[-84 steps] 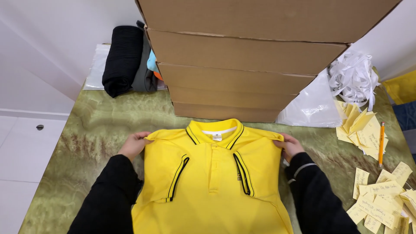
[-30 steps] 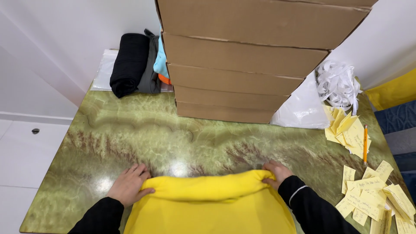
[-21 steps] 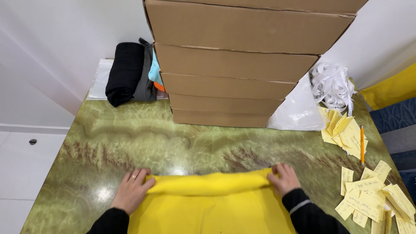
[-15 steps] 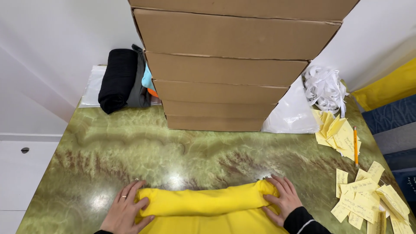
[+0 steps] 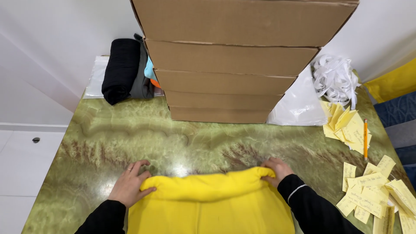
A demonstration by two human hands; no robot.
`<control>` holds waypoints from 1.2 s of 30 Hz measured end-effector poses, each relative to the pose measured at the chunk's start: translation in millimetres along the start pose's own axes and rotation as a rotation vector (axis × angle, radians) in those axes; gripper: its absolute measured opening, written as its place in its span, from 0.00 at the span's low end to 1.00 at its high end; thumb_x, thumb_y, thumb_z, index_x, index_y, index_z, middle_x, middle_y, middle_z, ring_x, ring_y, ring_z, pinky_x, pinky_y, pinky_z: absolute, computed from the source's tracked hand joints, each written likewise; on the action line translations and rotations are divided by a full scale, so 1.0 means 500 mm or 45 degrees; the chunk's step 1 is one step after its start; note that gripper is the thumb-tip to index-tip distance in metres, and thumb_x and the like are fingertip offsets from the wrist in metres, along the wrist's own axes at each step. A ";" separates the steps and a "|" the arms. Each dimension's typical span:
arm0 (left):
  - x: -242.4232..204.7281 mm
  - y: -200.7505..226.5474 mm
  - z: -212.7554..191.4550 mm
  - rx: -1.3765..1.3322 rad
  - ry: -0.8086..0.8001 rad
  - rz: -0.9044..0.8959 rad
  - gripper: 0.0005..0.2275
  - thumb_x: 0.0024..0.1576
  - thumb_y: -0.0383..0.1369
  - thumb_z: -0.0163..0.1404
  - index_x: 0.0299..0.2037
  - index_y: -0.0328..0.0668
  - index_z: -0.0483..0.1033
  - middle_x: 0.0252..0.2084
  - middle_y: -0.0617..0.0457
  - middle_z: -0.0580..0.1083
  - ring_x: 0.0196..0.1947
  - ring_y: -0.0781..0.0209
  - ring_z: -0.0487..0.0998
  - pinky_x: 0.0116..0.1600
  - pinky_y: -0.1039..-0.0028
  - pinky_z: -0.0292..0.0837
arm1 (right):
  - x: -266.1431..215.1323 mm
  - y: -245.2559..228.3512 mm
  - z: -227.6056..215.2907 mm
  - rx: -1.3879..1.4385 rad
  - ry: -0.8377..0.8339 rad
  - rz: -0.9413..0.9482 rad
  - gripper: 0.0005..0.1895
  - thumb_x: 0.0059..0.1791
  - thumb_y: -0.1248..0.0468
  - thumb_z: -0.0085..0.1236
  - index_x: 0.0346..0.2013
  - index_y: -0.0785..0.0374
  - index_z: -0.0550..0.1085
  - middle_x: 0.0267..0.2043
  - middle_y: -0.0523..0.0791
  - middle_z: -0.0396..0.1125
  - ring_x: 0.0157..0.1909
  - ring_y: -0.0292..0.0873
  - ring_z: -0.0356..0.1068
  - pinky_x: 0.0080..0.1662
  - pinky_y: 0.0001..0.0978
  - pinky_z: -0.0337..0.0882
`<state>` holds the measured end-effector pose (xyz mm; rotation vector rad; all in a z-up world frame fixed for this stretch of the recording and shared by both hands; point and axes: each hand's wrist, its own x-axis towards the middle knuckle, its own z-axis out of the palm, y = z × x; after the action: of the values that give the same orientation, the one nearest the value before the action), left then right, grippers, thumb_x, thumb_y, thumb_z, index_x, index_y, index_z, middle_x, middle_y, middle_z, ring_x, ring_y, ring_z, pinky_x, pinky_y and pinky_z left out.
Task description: Removing shirts from hangers, folding them into tight rolls, and stacking them on a table.
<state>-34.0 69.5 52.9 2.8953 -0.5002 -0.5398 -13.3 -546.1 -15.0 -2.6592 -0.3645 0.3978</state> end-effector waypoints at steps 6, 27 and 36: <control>-0.059 -0.028 0.069 0.400 0.387 0.297 0.22 0.44 0.37 0.66 0.48 0.56 0.71 0.66 0.44 0.64 0.62 0.41 0.68 0.66 0.49 0.71 | -0.071 -0.067 -0.002 -0.442 0.455 -0.267 0.14 0.38 0.59 0.62 0.39 0.47 0.76 0.40 0.45 0.60 0.42 0.52 0.59 0.41 0.46 0.59; -0.060 -0.012 0.014 0.291 0.006 0.021 0.24 0.49 0.54 0.66 0.53 0.59 0.76 0.64 0.57 0.66 0.63 0.53 0.69 0.67 0.53 0.70 | -0.087 -0.064 -0.038 -0.293 -0.064 0.093 0.25 0.43 0.44 0.71 0.51 0.44 0.76 0.42 0.36 0.73 0.38 0.40 0.77 0.41 0.39 0.85; -0.119 -0.030 0.094 0.783 0.291 0.096 0.24 0.53 0.29 0.52 0.60 0.61 0.64 0.67 0.48 0.66 0.64 0.49 0.70 0.69 0.54 0.65 | -0.166 -0.061 0.019 -0.721 0.588 -0.285 0.18 0.38 0.60 0.56 0.44 0.47 0.71 0.41 0.48 0.61 0.39 0.55 0.61 0.40 0.48 0.61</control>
<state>-99.6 100.2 25.7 3.4245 -0.8615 -0.0313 -99.0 -541.6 8.5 -3.0758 -0.6955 -0.4535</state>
